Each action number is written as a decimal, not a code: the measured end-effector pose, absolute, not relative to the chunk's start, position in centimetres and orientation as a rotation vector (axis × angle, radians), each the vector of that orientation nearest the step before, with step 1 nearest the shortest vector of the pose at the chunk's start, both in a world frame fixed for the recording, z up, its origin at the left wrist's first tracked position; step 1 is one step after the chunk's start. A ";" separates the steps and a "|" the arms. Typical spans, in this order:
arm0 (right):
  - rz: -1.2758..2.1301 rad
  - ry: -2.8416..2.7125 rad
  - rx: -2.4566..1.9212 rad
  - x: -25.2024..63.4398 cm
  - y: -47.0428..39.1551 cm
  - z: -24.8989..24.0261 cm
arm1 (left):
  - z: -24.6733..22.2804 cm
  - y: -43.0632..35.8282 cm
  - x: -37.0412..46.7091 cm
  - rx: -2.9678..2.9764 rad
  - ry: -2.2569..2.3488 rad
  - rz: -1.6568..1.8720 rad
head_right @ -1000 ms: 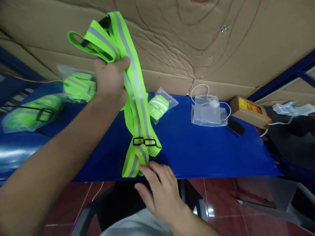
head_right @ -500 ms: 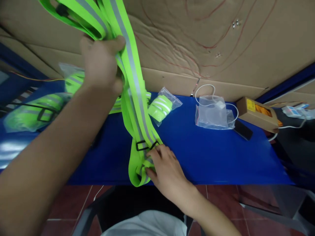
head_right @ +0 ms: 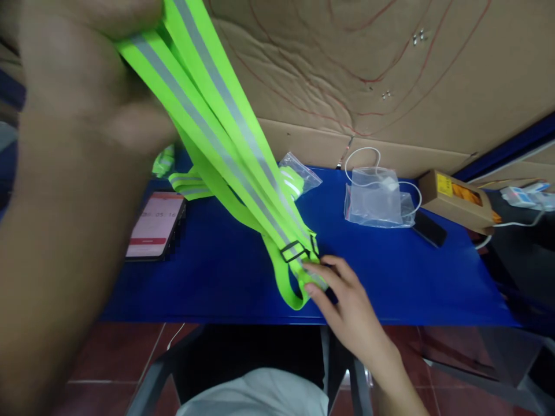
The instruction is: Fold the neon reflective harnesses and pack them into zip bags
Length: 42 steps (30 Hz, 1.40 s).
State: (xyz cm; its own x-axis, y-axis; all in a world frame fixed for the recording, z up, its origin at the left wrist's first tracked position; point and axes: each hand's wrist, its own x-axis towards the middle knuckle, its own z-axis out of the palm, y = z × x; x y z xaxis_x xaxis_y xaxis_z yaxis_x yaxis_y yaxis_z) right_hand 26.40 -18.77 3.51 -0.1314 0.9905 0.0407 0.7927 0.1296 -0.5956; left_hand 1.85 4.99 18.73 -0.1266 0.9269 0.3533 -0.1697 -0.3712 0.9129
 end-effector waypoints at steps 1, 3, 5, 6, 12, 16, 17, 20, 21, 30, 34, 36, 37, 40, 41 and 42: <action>0.578 -1.959 -1.757 27.2 -18.6 3.8 | 18.8 4.3 1.9 1.289 0.871 1.585; 0.501 -1.962 -1.806 28.7 -18.2 4.7 | 18.7 2.8 2.2 1.311 0.722 1.501; 0.438 -1.959 -1.789 29.9 -17.7 6.1 | 18.2 1.3 2.6 1.327 0.613 1.437; 0.416 -1.933 -1.767 30.2 -17.3 7.1 | 17.8 0.5 2.8 1.304 0.564 1.376; 0.352 -1.674 -1.379 28.0 -13.9 13.2 | 14.2 -3.3 5.1 1.038 0.434 1.109; 0.459 -1.784 -1.245 25.8 -10.3 14.7 | 11.2 -5.0 5.6 1.166 0.551 1.028; 0.493 -1.821 -1.256 25.4 -9.5 14.6 | 10.6 -5.4 5.5 1.233 0.569 0.962; 0.656 -1.871 -1.205 24.3 -8.0 13.7 | 9.4 -6.2 5.0 1.341 0.560 0.757; 0.687 -1.845 -1.172 23.9 -7.9 13.2 | 9.3 -6.3 4.9 1.353 0.530 0.720; 0.342 -1.582 -1.091 21.3 -11.0 12.2 | 11.7 -6.2 1.7 1.637 0.260 0.528; 0.390 -1.486 -1.002 20.5 -11.8 14.4 | 12.8 -7.3 -0.1 1.505 0.479 0.823; 0.452 -1.479 -0.965 20.1 -12.0 15.5 | 13.8 -7.7 -0.1 1.464 0.527 0.968; 0.495 -1.487 -0.955 20.0 -12.0 16.0 | 14.3 -7.9 0.1 1.481 0.535 1.010; 0.707 -1.553 -0.952 20.6 -12.0 16.9 | 15.6 -8.3 0.7 1.590 0.591 1.081; 0.786 -1.584 -0.959 20.9 -11.9 17.0 | 15.9 -8.5 0.9 1.612 0.603 1.090; 0.851 -1.607 -0.969 21.3 -11.9 17.0 | 16.1 -8.7 1.1 1.621 0.598 1.088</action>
